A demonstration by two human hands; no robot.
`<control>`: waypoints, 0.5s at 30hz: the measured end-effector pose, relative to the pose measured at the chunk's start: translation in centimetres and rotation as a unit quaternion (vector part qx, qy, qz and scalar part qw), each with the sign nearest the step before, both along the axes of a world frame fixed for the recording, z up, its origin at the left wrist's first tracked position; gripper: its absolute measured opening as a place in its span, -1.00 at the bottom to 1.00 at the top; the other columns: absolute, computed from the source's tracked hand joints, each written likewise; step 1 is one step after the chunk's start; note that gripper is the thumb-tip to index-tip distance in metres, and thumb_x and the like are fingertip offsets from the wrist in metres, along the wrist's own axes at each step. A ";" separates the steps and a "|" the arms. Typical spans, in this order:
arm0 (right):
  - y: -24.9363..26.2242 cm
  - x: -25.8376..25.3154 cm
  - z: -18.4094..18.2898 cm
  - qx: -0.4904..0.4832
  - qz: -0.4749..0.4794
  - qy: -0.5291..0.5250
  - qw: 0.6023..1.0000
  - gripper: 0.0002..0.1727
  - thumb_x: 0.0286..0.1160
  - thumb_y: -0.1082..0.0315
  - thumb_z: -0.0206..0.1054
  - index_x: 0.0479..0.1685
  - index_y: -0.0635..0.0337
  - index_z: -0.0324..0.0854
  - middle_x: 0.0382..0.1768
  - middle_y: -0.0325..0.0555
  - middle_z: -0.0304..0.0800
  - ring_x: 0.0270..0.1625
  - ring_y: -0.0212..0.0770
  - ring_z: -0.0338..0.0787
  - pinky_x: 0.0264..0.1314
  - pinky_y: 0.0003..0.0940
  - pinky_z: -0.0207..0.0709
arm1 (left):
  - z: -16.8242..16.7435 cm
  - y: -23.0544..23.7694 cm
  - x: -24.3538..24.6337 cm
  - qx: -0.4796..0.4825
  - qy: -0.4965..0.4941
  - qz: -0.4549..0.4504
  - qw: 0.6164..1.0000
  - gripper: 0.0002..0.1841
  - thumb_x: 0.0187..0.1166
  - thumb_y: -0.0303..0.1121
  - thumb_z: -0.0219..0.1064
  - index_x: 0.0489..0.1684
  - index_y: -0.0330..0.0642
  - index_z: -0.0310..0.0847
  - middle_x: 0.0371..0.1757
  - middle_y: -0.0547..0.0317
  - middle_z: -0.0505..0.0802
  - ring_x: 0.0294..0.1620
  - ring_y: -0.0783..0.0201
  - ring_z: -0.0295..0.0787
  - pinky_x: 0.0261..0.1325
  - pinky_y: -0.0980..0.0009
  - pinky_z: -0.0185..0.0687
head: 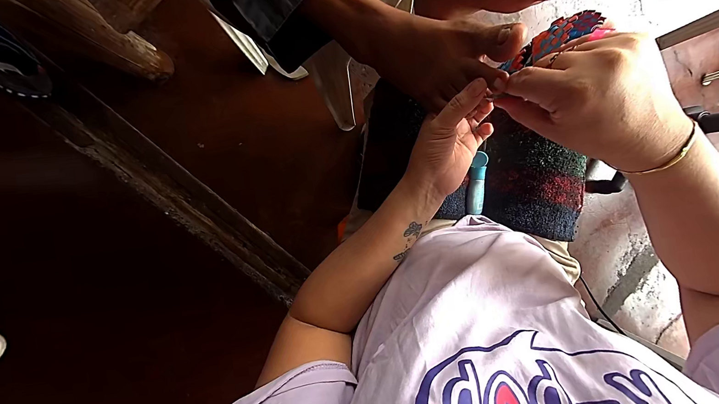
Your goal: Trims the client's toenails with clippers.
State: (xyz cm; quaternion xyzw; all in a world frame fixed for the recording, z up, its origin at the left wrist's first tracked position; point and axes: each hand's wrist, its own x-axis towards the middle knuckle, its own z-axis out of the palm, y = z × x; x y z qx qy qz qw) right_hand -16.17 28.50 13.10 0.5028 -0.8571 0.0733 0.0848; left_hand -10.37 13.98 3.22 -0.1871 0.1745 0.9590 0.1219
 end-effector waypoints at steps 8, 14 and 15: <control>-0.1 0.6 -0.6 -0.003 -0.020 0.021 1.000 -0.69 0.71 0.36 0.21 -0.40 0.33 0.69 -0.72 0.09 0.57 -0.66 0.11 0.63 -0.63 -0.06 0.26 | 0.1 0.0 0.0 0.000 0.002 0.003 1.000 -0.93 0.69 -0.40 0.25 -0.09 -0.06 0.65 -0.14 0.23 0.79 -0.04 0.35 0.76 0.10 0.40 0.68; -0.2 0.9 -1.1 -0.020 -0.052 -0.023 0.998 -0.71 0.71 0.30 0.21 -0.35 0.29 0.67 -0.74 0.06 0.55 -0.68 0.08 0.62 -0.65 -0.05 0.27 | 0.2 0.1 0.0 0.005 -0.006 0.008 1.000 -0.92 0.68 -0.41 0.27 -0.02 -0.07 0.63 -0.08 0.20 0.80 0.08 0.30 0.75 0.27 0.29 0.63; -0.1 0.9 -1.3 -0.049 -0.075 -0.074 0.993 -0.73 0.69 0.29 0.25 -0.34 0.28 0.69 -0.69 0.03 0.61 -0.65 -0.01 0.63 -0.60 -0.11 0.29 | 0.2 0.1 0.0 0.011 -0.006 0.012 1.000 -0.91 0.67 -0.42 0.28 -0.03 -0.08 0.66 -0.10 0.19 0.82 0.06 0.30 0.77 0.25 0.30 0.65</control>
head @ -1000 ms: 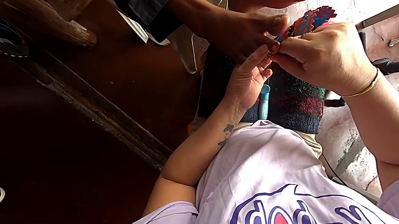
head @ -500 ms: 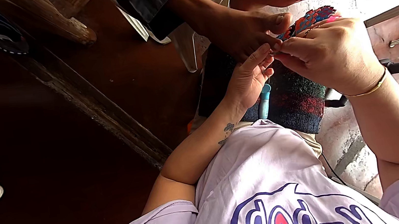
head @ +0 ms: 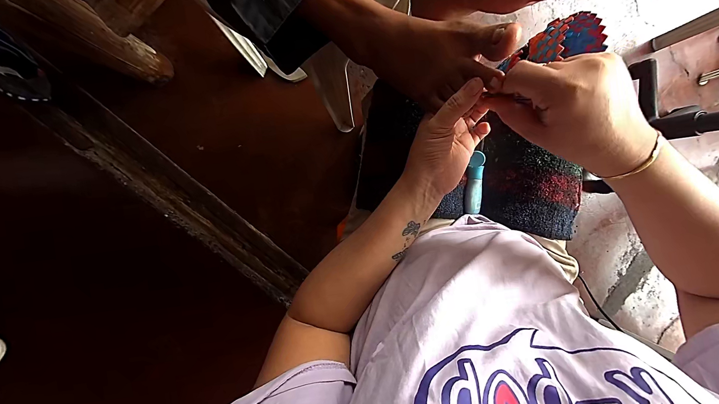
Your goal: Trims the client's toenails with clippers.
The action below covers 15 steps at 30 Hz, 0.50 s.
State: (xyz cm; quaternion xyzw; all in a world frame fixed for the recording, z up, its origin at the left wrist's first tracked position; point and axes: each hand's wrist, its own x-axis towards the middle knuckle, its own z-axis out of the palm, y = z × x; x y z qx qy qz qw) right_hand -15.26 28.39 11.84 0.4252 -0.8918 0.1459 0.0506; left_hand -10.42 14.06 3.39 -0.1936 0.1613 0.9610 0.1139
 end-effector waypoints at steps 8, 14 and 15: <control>1.8 -0.2 0.2 -0.218 -0.044 -0.225 0.949 -0.83 0.59 0.34 0.36 -0.10 0.29 0.74 -0.43 -0.35 0.76 -0.47 -0.70 0.61 -0.41 -0.76 0.51 | 0.6 -0.1 0.2 0.023 0.019 -0.015 0.999 -0.85 0.73 -0.33 0.19 -0.22 0.00 0.68 -0.24 0.28 0.80 -0.13 0.37 0.78 0.00 0.43 0.71; 1.1 0.7 0.6 -0.157 0.012 -0.119 0.980 -0.76 0.63 0.37 0.35 0.09 0.23 0.86 -0.14 -0.03 0.94 -0.18 -0.40 0.85 -0.07 -0.48 0.70 | 1.4 0.7 0.3 -0.013 0.028 -0.031 0.999 -0.79 0.79 -0.13 0.11 -0.02 0.11 0.67 0.03 0.36 0.78 0.16 0.38 0.69 0.20 0.32 0.62; 1.2 0.7 0.6 -0.152 0.006 -0.106 0.983 -0.78 0.63 0.36 0.34 0.02 0.23 0.86 -0.19 -0.04 0.93 -0.22 -0.39 0.84 -0.10 -0.47 0.68 | 1.7 0.7 0.5 -0.033 0.021 -0.025 0.999 -0.82 0.75 -0.17 0.17 -0.08 0.10 0.70 -0.05 0.38 0.80 0.09 0.39 0.71 0.18 0.33 0.63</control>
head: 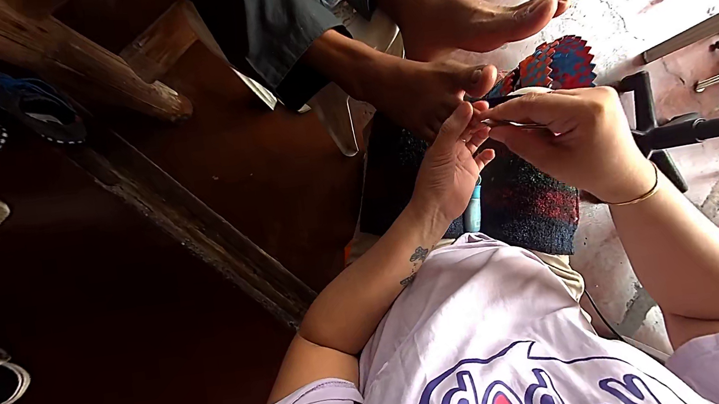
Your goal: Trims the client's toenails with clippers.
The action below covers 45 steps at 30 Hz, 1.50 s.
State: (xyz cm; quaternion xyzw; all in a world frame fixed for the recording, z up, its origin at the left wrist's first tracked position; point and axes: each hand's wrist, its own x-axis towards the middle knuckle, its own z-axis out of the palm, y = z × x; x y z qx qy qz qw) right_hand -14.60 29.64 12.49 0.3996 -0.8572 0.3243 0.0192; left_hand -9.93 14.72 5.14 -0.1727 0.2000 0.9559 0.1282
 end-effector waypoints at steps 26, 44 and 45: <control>-0.6 0.3 1.2 0.199 0.017 0.223 0.954 -0.74 0.65 0.50 0.17 -0.13 0.26 0.83 -0.31 0.15 0.88 -0.20 0.17 0.88 0.11 0.07 0.64 | 1.3 -0.4 1.6 -0.130 -0.007 -0.007 0.991 -0.76 0.60 -0.06 0.41 0.10 0.16 0.63 0.03 0.42 0.76 0.11 0.45 0.69 0.21 0.43 0.62; -0.9 0.5 1.0 0.186 -0.018 0.182 0.965 -0.76 0.67 0.43 0.19 -0.15 0.25 0.81 -0.36 0.11 0.90 -0.21 0.12 0.92 0.12 0.09 0.66 | 1.1 0.3 0.8 -0.106 -0.033 0.024 0.994 -0.92 0.66 -0.19 0.35 -0.07 0.12 0.68 -0.08 0.43 0.78 0.05 0.47 0.70 0.19 0.45 0.62; -0.7 0.4 1.1 0.161 -0.029 0.156 0.974 -0.76 0.67 0.40 0.20 -0.13 0.23 0.82 -0.34 0.09 0.91 -0.21 0.07 0.91 0.07 0.04 0.67 | 1.2 0.3 0.8 -0.105 -0.033 0.020 0.994 -0.94 0.67 -0.19 0.34 -0.11 0.14 0.68 -0.11 0.44 0.77 0.01 0.48 0.70 0.16 0.46 0.62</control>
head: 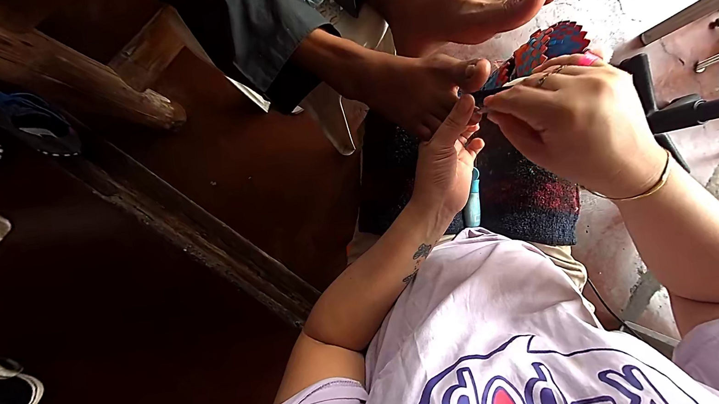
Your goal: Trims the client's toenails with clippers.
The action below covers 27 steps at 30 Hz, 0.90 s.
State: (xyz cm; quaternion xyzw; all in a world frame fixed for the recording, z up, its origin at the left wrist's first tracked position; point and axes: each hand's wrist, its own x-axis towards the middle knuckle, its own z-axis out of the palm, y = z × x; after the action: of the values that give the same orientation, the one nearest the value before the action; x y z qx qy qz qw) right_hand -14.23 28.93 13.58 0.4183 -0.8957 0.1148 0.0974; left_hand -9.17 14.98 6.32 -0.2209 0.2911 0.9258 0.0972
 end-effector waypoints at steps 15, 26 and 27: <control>3.0 0.6 -1.8 -0.484 -0.082 -0.523 0.697 -0.74 0.87 0.25 -0.02 -0.02 -0.01 0.62 -0.11 -0.22 0.92 -0.09 -0.40 0.88 0.01 -0.53 0.73 | -1.6 0.1 -1.6 0.091 0.028 -0.017 0.995 -0.70 0.79 -0.12 0.13 -0.43 0.19 0.63 -0.37 0.46 0.71 -0.22 0.47 0.67 -0.13 0.49 0.61; 1.7 2.2 -2.0 -0.276 -0.124 -0.348 0.887 -0.78 0.67 0.33 0.31 0.13 0.22 0.69 -0.49 -0.43 0.70 -0.53 -0.65 0.61 -0.49 -0.75 0.51 | -0.7 0.9 -1.9 -0.001 -0.020 0.032 0.999 -0.84 0.72 -0.23 0.28 -0.30 0.08 0.68 -0.31 0.41 0.74 -0.19 0.46 0.66 -0.07 0.49 0.59; 1.5 2.4 -2.1 -0.257 -0.131 -0.321 0.902 -0.77 0.68 0.30 0.31 0.12 0.20 0.75 -0.46 -0.43 0.75 -0.50 -0.68 0.63 -0.44 -0.76 0.53 | -0.7 1.0 -1.9 -0.006 -0.018 0.038 0.999 -0.85 0.72 -0.24 0.29 -0.29 0.05 0.68 -0.30 0.39 0.74 -0.16 0.44 0.67 -0.06 0.48 0.59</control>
State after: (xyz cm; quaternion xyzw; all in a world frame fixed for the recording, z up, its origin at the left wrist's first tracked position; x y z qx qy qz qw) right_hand -11.87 30.39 11.47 0.1984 -0.8644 0.4556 -0.0771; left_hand -11.04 15.96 5.62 -0.2493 0.2863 0.9228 0.0660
